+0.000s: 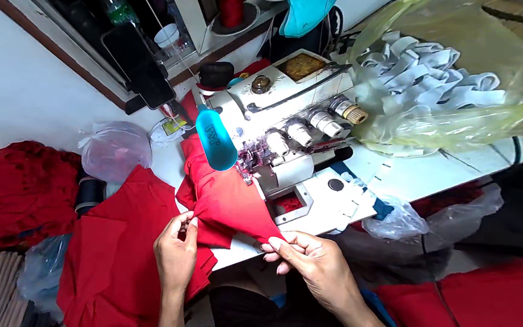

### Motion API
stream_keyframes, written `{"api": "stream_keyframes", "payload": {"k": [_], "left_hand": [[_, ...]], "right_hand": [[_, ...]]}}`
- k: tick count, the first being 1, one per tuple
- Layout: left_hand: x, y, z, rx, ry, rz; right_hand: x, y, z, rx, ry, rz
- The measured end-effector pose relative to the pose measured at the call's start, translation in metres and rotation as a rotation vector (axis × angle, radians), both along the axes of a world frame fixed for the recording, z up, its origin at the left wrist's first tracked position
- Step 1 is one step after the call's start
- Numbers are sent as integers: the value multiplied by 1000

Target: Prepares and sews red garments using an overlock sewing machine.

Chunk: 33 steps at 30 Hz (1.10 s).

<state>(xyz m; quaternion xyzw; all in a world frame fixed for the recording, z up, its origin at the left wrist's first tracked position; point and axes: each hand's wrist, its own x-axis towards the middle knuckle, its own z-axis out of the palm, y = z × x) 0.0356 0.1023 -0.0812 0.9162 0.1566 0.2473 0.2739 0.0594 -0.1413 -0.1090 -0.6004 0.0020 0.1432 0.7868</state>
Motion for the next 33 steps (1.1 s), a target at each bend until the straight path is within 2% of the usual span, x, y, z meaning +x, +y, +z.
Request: {"api": "stream_keyframes", "payload": {"k": [4,7,9,12,20,25,29,33], "left_hand": [[5,-28,10,150,-58,54],[13,-61,16,272,-168,-56],[19,-79,10,257,-148,-144],[26,-89,1,289,-58,-163],[53,-76,3,316,72,-113],[85,-51,2,223,133,-173],[110,-27,1,138,98,-245],[120,-20,-1,34,124,-222]], "right_hand": [[-1,-3,2,36,8,16],[-3,-6,10,86,66,42],[-4,-7,16,114,92,56],[-3,-7,22,135,107,67],[30,17,15,154,98,-7],[59,36,16,111,145,-52],[76,46,11,76,182,-113],[81,48,8,82,180,-129]]}}
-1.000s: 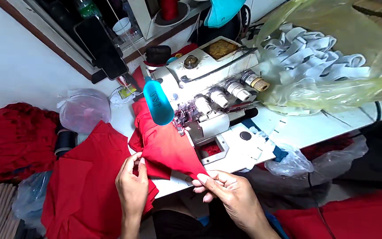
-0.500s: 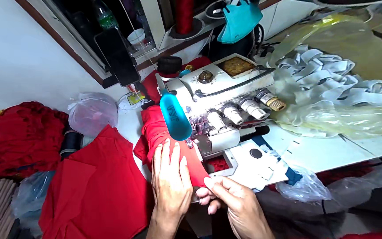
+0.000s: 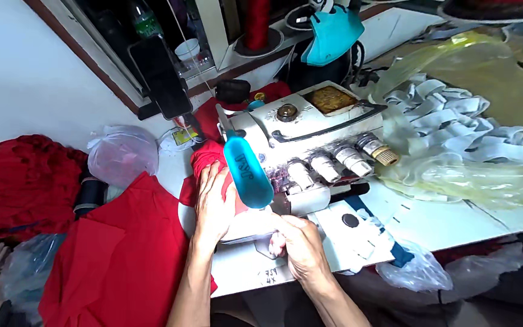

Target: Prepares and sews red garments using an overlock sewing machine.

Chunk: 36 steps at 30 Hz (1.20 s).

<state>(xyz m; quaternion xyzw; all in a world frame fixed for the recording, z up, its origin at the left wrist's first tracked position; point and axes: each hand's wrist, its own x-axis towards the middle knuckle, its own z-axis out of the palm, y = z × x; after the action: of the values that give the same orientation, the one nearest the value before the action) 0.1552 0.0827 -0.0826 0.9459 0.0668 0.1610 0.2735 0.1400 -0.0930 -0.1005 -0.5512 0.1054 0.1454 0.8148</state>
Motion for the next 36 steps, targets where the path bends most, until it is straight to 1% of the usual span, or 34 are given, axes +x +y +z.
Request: {"api": "stream_keyframes", "payload": {"k": [2,5,8,9,13,14,16,18,20,22,24,26,28,30,32,33,36], "left_hand": [[-3,-4,1,-50,-4,83],[-11,-11,8,-175,71,247],[-20,-13,11,-292,112,394],[-26,-14,10,-318,93,419],[-66,-21,-16,-418,-171,470],[-80,-27,-24,-447,-213,477],[-107,-45,-32,-500,-244,495],[-130,-66,-30,-563,-212,488],[-143,-83,-28,-600,-177,442],[-149,-88,-25,-605,-145,362],[-148,-82,-18,-582,-152,311],[-138,-70,-11,-484,-219,329],[-120,-55,-8,-328,-318,349],[-103,-42,-4,-261,-268,345],[-95,-34,-1,-305,-141,308],[-96,-33,-1,-322,-129,302],[-111,-39,-8,-254,-229,312]], "right_hand": [[0,0,-5,3,-31,-4],[-2,0,-10,-17,-85,-23],[-6,-2,-8,-45,-80,-26],[-9,-3,-6,-73,-76,-16],[-24,-10,0,-232,-150,116],[-29,-10,-1,-229,-163,158],[-38,-7,-2,-179,-180,251],[-45,-2,1,-158,-194,328],[-49,2,4,-151,-258,320],[-44,-5,-2,-127,-332,260],[-31,-23,-10,-91,-364,158],[-11,-38,-12,-86,-313,18],[5,-47,-15,-149,-292,-77],[6,-44,-14,-199,-308,-116],[-4,-40,-13,-191,-358,-74],[-12,-38,-11,-168,-377,-16],[-32,-41,-6,-126,-307,273]]}}
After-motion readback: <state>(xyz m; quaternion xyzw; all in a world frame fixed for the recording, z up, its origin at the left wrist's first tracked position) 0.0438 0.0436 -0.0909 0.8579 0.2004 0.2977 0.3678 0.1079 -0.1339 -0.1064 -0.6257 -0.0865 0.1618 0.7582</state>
